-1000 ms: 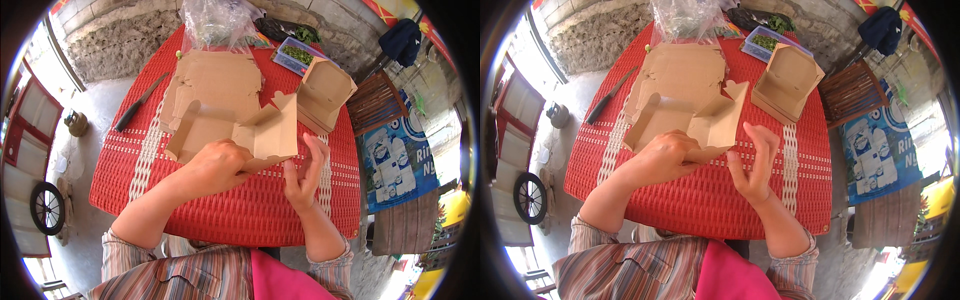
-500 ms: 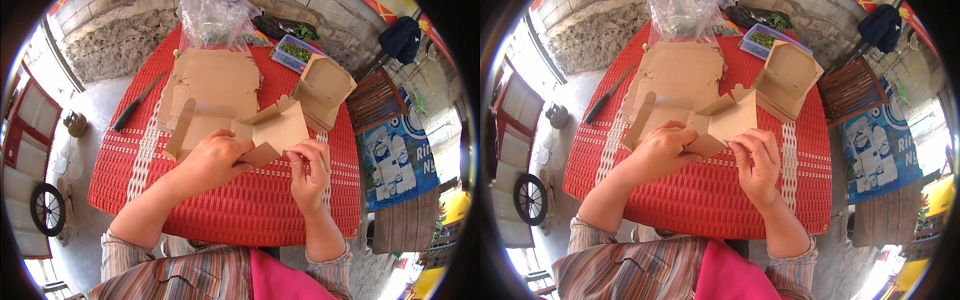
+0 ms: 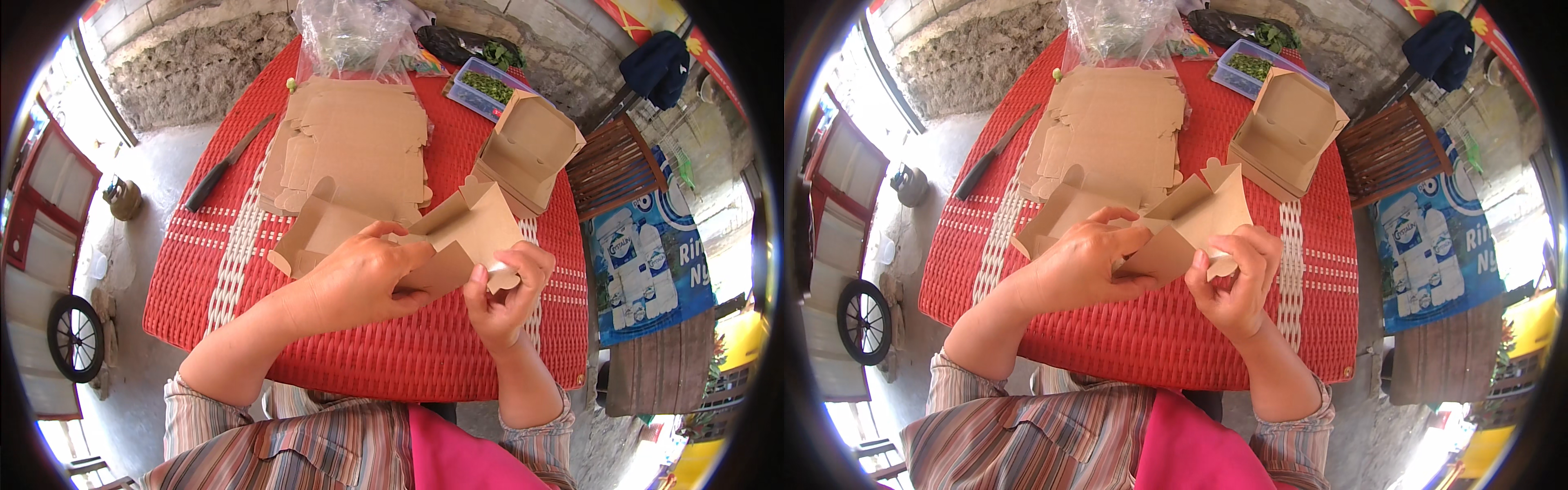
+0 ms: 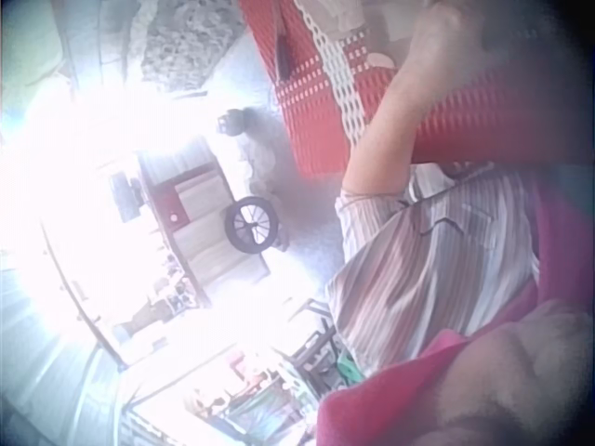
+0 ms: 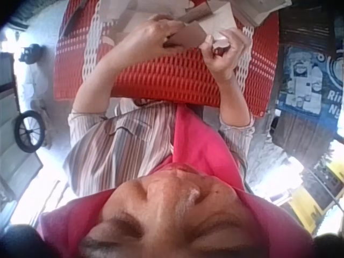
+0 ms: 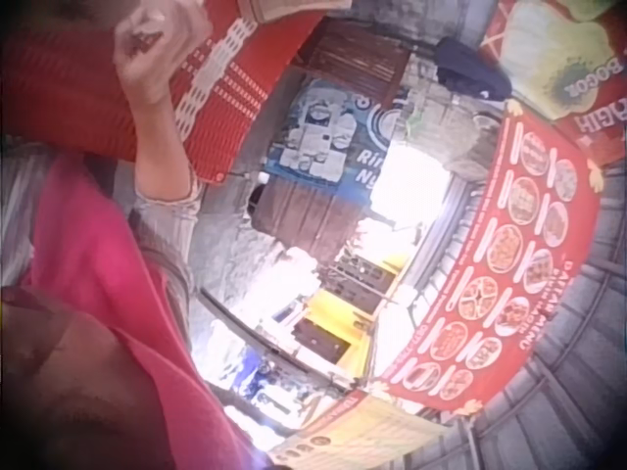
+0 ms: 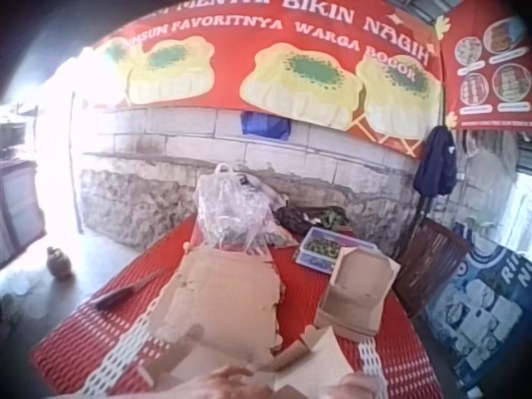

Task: The person assembles flat cardboard pieces into small rectangular boxes by hand. They fold the cardboard along pre-scored lines, tuck the flaps into slots, and secure the structure to form a finished box. The person repeats this process for multiple units, stacking the completed boxes on the table.

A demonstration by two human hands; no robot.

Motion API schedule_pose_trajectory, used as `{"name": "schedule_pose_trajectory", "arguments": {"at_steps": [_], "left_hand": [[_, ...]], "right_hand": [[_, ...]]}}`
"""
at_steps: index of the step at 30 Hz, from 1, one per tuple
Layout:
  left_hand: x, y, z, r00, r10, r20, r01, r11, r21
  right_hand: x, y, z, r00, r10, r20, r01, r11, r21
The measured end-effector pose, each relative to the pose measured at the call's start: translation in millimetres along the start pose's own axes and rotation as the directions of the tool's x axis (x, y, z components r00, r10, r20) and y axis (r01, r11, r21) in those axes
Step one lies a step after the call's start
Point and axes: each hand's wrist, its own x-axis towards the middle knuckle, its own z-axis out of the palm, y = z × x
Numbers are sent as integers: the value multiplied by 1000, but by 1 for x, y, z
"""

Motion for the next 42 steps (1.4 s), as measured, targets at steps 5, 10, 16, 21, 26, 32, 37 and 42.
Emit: {"name": "schedule_pose_trajectory", "arguments": {"at_steps": [5,10,16,21,26,32,37,42], "left_hand": [[-2,2,-1,1000,-10,11,10,1000,-27],[-2,2,1,991,-127,-50,122,987,-101],[-2,5,-4,984,-175,-18,171,974,-148],[0,6,-7,984,-174,27,175,961,-214],[1,6,-8,984,-176,42,181,957,-226],[-1,2,-3,983,-182,7,177,944,-278],[2,5,-7,972,-222,74,234,916,-326],[3,6,-9,956,-269,113,292,895,-338]], "right_hand": [[8,0,-5,993,-96,67,104,987,-125],[2,15,1,992,-123,38,118,986,115],[9,9,-2,985,-136,108,124,987,105],[12,5,-1,979,-161,124,149,984,102],[11,5,0,978,-166,129,152,982,110],[13,4,1,976,-161,146,149,985,87],[14,5,0,972,-155,179,132,982,134],[11,3,2,971,-100,217,47,970,237]]}}
